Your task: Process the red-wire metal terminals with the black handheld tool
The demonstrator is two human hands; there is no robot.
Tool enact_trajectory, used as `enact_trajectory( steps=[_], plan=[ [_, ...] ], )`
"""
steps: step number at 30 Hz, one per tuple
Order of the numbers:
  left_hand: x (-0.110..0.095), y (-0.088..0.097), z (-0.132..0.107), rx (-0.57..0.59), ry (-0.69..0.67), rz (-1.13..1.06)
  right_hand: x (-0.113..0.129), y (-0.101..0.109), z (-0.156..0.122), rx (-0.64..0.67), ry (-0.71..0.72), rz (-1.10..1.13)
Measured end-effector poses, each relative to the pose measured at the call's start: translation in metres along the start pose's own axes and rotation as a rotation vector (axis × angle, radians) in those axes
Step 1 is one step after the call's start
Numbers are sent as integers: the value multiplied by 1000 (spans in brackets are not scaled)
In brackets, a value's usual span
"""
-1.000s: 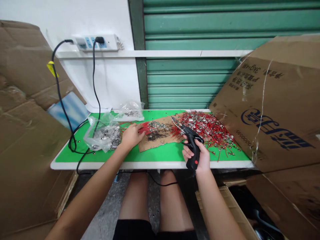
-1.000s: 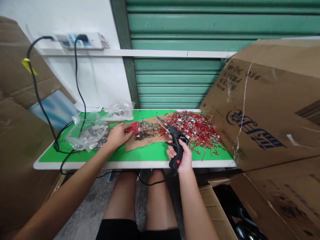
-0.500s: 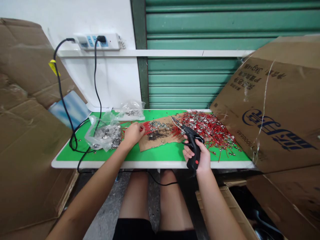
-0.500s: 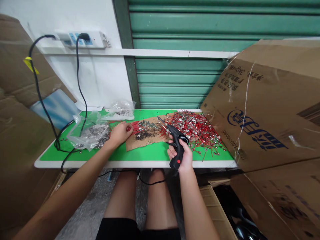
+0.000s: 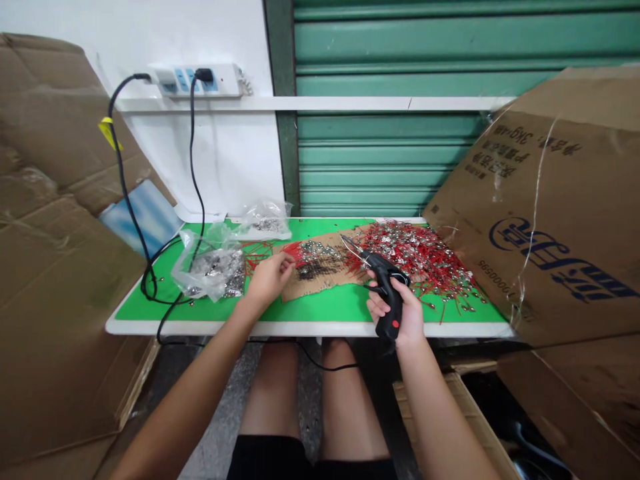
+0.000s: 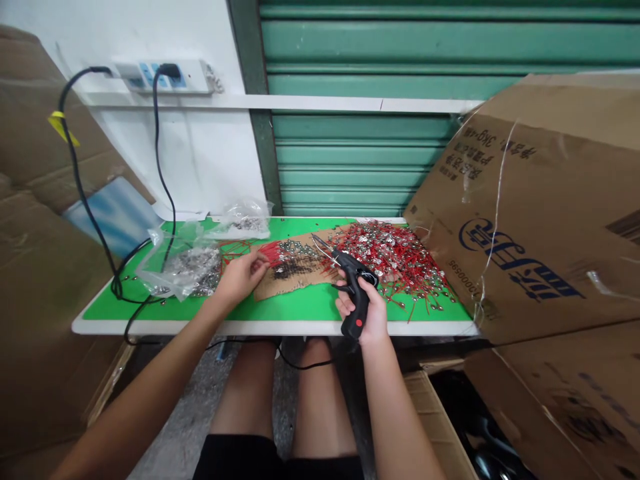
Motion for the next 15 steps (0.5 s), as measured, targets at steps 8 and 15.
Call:
enact_trajectory(
  steps=[8, 15],
  plan=[
    [6, -12, -18, -105, -46, 13, 2, 0, 1, -6, 20, -170],
    [6, -13, -20, -131, -85, 17, -2, 1, 4, -95, -26, -275]
  ],
)
Point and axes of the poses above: each hand's wrist, its own z-axis towards the middle knuckle, its own y-axis out of the back of the hand, x = y × z, the point moved 9 cm from there along z, towards the middle knuckle, and after that the axes turned 3 degrees about -y, right-handed, at the moved point
